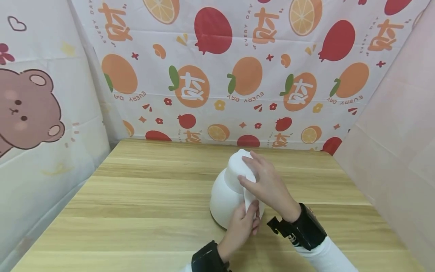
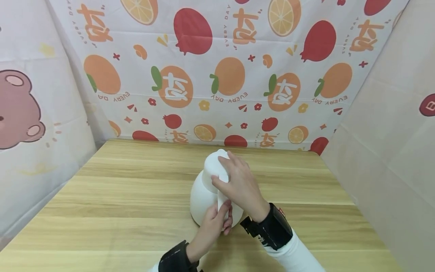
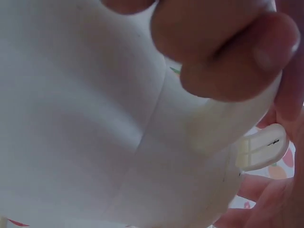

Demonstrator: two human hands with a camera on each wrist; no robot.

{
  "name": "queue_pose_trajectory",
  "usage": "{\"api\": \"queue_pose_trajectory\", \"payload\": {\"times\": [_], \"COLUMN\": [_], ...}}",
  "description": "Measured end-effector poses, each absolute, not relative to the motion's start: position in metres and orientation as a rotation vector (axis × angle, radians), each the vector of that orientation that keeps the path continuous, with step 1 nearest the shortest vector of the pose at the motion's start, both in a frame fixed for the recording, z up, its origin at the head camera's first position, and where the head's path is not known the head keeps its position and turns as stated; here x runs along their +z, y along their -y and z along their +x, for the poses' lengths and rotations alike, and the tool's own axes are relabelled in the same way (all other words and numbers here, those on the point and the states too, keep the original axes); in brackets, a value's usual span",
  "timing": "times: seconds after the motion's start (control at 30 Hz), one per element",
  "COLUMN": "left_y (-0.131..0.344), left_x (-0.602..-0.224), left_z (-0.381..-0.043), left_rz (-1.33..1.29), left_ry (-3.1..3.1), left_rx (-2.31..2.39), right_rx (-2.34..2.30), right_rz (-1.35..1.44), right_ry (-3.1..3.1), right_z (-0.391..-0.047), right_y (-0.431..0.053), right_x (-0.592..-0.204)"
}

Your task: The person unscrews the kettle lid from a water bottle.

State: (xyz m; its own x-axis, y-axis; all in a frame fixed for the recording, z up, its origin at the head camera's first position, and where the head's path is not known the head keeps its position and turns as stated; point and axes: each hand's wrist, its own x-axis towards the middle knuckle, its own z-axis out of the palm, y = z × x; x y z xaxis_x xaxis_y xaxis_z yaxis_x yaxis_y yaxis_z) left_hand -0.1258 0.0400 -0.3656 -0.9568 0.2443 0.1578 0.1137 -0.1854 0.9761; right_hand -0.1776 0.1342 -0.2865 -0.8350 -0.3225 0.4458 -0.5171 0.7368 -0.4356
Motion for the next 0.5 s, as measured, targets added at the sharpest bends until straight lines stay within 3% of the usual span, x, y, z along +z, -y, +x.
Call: {"api": "queue_pose_trajectory", "payload": {"times": [0.5], "left_y": [-0.0459], "left_x": [-0.3671], "left_z": [-0.1269], "left_rz": [0.289], "left_ry": [-1.992], "left_rx": [2.372], "right_rx": [0.802], "right_rz": [0.737], "right_ry": [2.52], "right_z": [-0.1855], "right_y": [-0.1409], "right_x": [-0.2905]}}
